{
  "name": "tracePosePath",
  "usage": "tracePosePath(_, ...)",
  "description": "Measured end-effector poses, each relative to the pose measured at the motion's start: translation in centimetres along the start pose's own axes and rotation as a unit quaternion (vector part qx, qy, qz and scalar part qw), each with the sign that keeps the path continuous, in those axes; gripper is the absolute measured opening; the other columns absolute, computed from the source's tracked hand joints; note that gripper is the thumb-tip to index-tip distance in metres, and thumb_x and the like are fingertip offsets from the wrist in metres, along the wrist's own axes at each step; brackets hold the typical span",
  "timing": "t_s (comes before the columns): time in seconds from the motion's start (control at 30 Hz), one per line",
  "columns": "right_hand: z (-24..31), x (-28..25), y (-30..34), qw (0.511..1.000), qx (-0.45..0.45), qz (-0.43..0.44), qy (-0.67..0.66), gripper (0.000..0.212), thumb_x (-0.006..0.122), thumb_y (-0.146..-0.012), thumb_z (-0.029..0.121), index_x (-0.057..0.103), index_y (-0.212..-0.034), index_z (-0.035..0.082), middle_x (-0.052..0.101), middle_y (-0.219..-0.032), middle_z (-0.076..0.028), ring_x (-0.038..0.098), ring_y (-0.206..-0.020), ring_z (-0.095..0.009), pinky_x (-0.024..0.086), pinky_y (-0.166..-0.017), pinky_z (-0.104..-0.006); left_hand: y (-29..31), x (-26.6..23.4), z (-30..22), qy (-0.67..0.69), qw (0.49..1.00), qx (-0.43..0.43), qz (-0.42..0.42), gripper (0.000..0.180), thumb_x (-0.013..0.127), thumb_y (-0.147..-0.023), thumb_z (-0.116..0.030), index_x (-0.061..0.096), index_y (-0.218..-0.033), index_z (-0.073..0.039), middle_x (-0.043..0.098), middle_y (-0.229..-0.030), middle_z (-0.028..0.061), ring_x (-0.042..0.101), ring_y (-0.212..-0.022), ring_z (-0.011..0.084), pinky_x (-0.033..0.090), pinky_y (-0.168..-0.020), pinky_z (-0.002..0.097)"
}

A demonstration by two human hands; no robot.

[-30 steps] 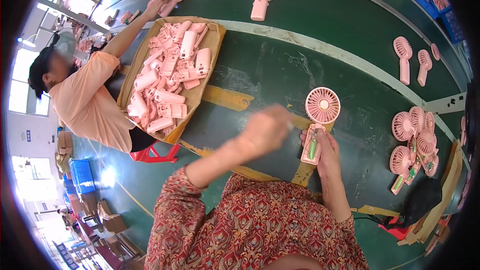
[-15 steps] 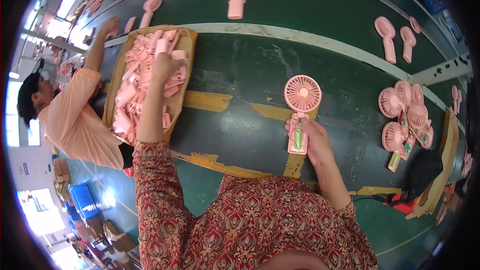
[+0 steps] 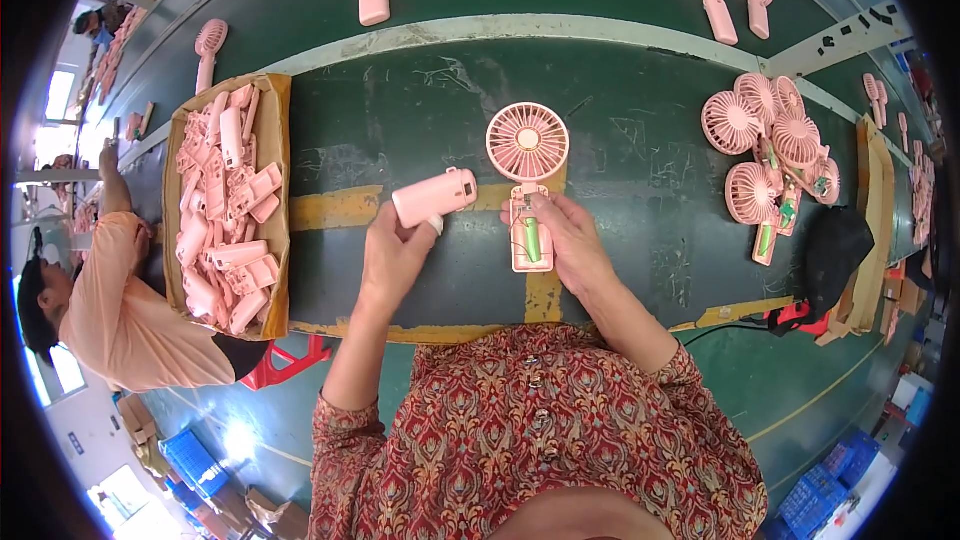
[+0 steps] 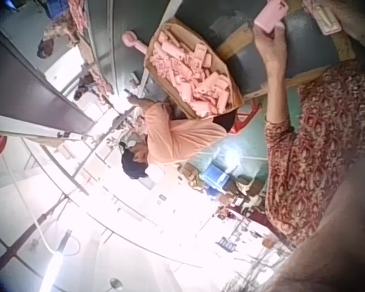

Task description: The person assembles several small pink portable handheld fans by hand, combining plastic casings and internal fan blades.

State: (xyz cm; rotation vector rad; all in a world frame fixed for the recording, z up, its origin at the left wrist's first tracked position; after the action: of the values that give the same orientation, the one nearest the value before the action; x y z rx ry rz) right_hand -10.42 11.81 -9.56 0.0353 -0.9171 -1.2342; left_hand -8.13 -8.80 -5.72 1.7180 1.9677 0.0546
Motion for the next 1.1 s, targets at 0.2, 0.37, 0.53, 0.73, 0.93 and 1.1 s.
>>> tracePosePath(0.2,0.3,-0.2,0.1,1.0,0.006,-0.02,0.008,0.036,0.049,-0.095,0.023,0.048,-0.117,-0.006,0.061,-0.107,-0.017,0.062,-0.098,-0.021,0.052,-0.08,-0.0286,2.0,1.2,-6.0,-0.392,0.871,0.289,-0.063,0.072,0.074,-0.066,-0.007,0.04,-0.129,0.001,0.042,-0.127,0.02,0.044,-0.113,0.0383,0.038,-0.095,0.0449)
tracePosePath(0.37,-0.1,0.0,0.1,1.0,0.002,-0.002,-0.007,0.035,0.049,-0.095,0.023,0.049,-0.116,-0.005,0.061,-0.107,-0.016,0.062,-0.098,-0.02,0.052,-0.078,-0.028,0.8,1.8,-4.5,-0.425,0.882,0.204,0.016,0.054,0.073,-0.065,-0.009,0.052,-0.113,0.002,0.05,-0.119,0.0201,0.049,-0.109,0.0349,0.043,-0.088,0.0407)
tracePosePath(0.53,-0.1,0.1,0.2,0.999,-0.007,-0.022,-0.026,0.03,0.049,-0.096,0.027,0.054,-0.106,0.0,0.062,-0.09,-0.006,0.059,-0.074,-0.009,0.05,-0.063,-0.0229,1.8,2.9,-4.5,-0.305,0.949,0.069,0.034,0.04,0.068,-0.074,-0.025,0.054,-0.099,0.002,0.065,-0.08,0.0182,0.064,-0.073,0.0347,0.05,-0.071,0.0412)
tracePosePath(0.73,0.0,-0.3,0.4,0.999,-0.003,-0.029,0.014,0.036,0.05,-0.095,0.025,0.048,-0.12,-0.001,0.058,-0.11,-0.007,0.056,-0.098,-0.012,0.048,-0.082,-0.0248,3.4,6.8,-5.6,-0.176,0.978,0.096,0.058,0.06,0.065,-0.076,-0.023,0.043,-0.123,0.006,0.066,-0.08,0.0196,0.066,-0.068,0.0326,0.053,-0.064,0.0402)
tracePosePath(0.93,0.2,0.5,1.2,0.999,-0.003,0.032,-0.016,0.039,0.046,-0.097,0.024,0.042,-0.129,0.002,0.052,-0.119,-0.007,0.051,-0.106,-0.012,0.044,-0.089,-0.0267,3.6,7.7,-6.2,-0.26,0.952,0.153,0.042,0.063,0.064,-0.077,-0.026,0.042,-0.124,0.01,0.063,-0.075,0.0234,0.065,-0.062,0.0344,0.052,-0.056,0.0414)
tracePosePath(1.1,1.2,1.3,2.0,0.996,0.027,0.07,-0.05,0.044,0.045,-0.093,0.013,0.036,-0.134,0.003,0.051,-0.118,-0.007,0.053,-0.102,-0.013,0.046,-0.083,-0.0267,3.7,8.1,-6.8,-0.271,0.948,0.165,0.035,0.063,0.065,-0.077,-0.028,0.044,-0.122,0.012,0.063,-0.072,0.0236,0.064,-0.059,0.0339,0.052,-0.054,0.0401)
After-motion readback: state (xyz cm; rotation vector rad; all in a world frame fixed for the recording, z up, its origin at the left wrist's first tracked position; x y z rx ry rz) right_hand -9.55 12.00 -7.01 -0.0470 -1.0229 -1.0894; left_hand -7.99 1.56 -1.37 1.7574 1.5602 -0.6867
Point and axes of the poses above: each hand's wrist, its own y-axis away from the middle knuckle, its own x-axis out of the palm, z = x × y, the point moved 7 cm from there along -y, towards the middle knuckle
